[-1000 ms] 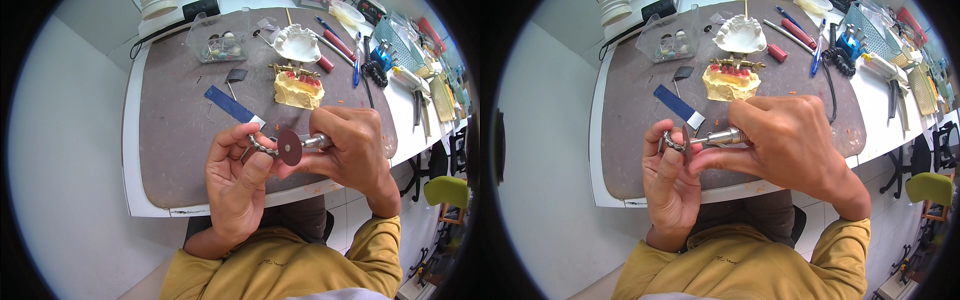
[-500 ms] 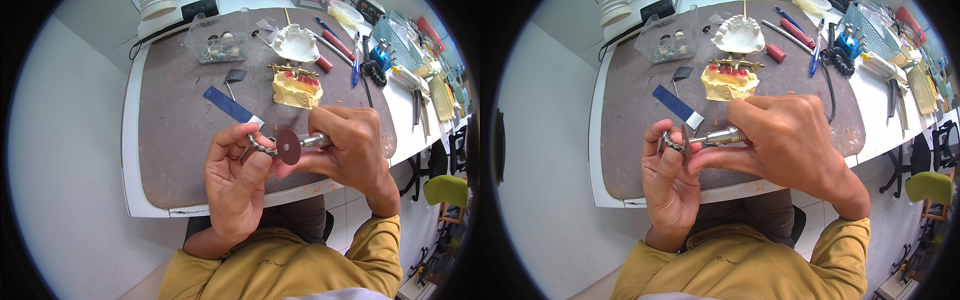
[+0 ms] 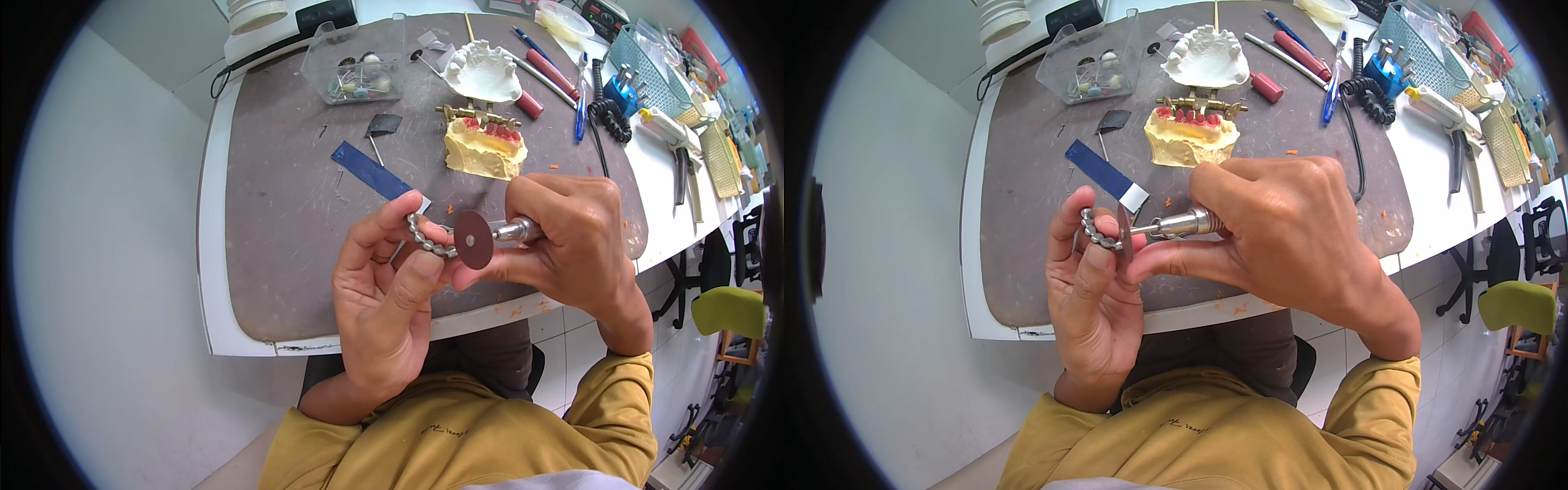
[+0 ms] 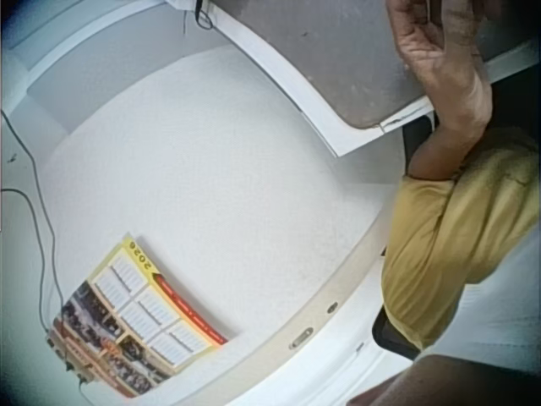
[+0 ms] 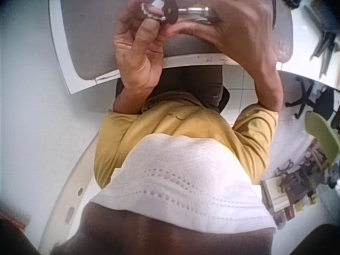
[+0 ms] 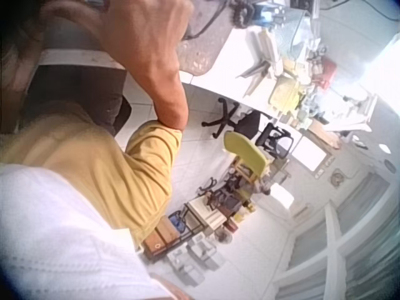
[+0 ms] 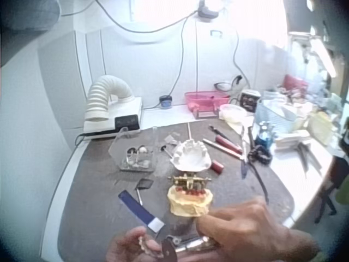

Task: The person uses a rotary grinding tool to smooth the surface of a metal dental appliance. They repeatedly measure the appliance with calipers to check dimensions and continue grinding specific areas. The person works at a bench with dental molds and various tools visible.

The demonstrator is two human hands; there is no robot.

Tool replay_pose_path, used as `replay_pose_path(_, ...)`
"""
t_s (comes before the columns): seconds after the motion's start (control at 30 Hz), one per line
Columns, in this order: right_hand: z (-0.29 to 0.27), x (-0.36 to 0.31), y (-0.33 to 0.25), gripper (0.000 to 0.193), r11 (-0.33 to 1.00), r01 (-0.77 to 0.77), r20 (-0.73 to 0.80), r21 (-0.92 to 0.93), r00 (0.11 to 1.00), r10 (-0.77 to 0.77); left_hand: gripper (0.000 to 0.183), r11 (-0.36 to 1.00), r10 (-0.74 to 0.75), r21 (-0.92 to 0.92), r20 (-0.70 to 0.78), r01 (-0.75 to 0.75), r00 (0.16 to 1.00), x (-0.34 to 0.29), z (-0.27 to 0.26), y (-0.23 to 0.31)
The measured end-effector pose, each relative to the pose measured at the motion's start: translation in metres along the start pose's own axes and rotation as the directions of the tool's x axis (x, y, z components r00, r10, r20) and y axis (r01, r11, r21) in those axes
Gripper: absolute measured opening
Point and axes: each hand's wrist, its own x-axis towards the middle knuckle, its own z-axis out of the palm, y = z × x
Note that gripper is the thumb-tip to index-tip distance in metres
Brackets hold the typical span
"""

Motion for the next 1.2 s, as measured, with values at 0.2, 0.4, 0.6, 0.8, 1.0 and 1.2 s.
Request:
replay_pose_path(0.2,0.0022,0.0011,-0.0009,0.060,1.000,0.023,-0.026,0.009,0.999,-0.022,0.043,1.000,0.008,0.017,-0.001,-0.008,1.000,-0.0006,0.0001,-0.0005)
replay_pose_path(0.4,0.0007,0.0007,-0.0013,0.061,1.000,0.013,-0.014,-0.010,1.000,-0.013,0.043,1.000,-0.002,0.020,0.001,0.002,1.000,-0.0009,0.0005,0.0001)
replay_pose_path(0.6,0.0010,-0.0003,0.0006,0.061,1.000,0.005,-0.012,-0.001,1.000,-0.005,0.042,0.999,-0.013,0.034,-0.039,0.015,0.999,-0.0004,0.0023,0.0010)
replay_pose_path(0.8,0.0008,-0.0005,-0.0005,0.060,1.000,-0.012,-0.028,0.013,1.000,0.013,0.039,0.999,-0.030,0.031,-0.075,0.032,0.997,0.0003,0.0042,0.0021)
replay_pose_path(1.0,-0.0003,0.0004,-0.0021,0.055,1.000,0.003,-0.017,-0.001,1.000,-0.003,0.041,0.990,0.033,0.135,-0.047,-0.027,0.998,-0.0023,0.0008,-0.0009)
replay_pose_path(1.2,0.0010,0.0013,-0.0049,0.053,1.000,0.025,-0.026,0.018,0.999,-0.025,0.042,0.986,0.061,0.155,-0.021,-0.057,0.998,-0.0053,-0.0001,-0.0014)
